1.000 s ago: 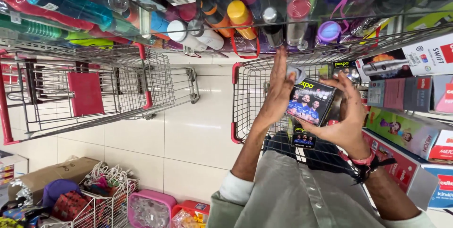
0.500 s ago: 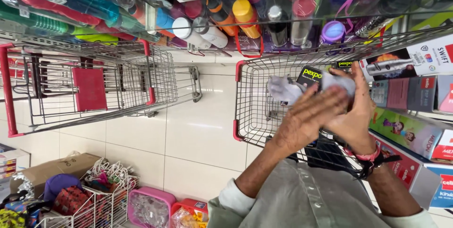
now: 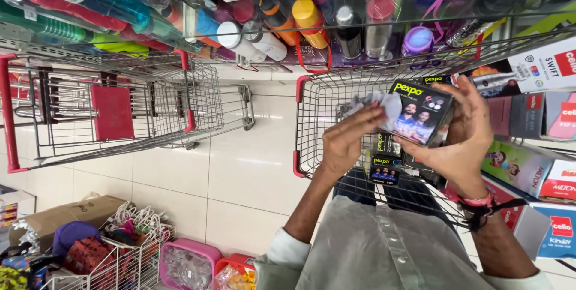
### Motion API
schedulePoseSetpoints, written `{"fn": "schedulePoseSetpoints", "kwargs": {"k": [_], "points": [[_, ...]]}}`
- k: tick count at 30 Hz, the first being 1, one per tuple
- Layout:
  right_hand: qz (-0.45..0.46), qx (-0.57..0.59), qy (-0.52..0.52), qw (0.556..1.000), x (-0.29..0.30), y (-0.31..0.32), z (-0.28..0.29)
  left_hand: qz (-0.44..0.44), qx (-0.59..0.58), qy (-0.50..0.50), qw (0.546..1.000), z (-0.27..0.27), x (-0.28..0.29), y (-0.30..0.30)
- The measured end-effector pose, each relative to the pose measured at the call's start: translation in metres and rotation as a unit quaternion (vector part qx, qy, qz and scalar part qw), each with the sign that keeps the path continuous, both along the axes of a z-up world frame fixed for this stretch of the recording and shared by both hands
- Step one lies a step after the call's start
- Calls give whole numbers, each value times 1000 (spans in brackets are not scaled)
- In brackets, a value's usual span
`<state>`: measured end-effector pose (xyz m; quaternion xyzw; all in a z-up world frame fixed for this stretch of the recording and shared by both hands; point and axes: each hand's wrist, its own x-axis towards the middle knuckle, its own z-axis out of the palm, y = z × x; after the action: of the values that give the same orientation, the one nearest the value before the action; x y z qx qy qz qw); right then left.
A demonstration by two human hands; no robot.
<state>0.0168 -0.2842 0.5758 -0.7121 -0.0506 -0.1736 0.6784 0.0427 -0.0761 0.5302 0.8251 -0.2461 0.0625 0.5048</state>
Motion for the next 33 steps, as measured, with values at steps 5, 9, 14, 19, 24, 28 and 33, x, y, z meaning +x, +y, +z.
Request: {"fn": "schedulePoseSetpoints", "kwargs": {"k": [5,9,14,19,24,28,33], "points": [[-22,51,-14,998,3,-18,-6,123,-245,239,931,-48,-10,-39],[-69,129,10,989,-1,-32,-33,-8,-158,115,981,-5,-9,-65],[-43,238,5,970,11,-50,-32,-64,-98,90,989,-48,8,-57],[-104,297,2,949,22,-74,-33,-30,-262,469,843,-93,-17,-28],[-122,336,30,933,16,-90,-56,177,-461,432,755,-59,-17,-29],[-110,463,84,876,15,-67,-27,340,-438,288,781,9,-7,-28],[-107,464,133,869,4,-55,-56,123,-136,89,979,29,-28,-96]]}}
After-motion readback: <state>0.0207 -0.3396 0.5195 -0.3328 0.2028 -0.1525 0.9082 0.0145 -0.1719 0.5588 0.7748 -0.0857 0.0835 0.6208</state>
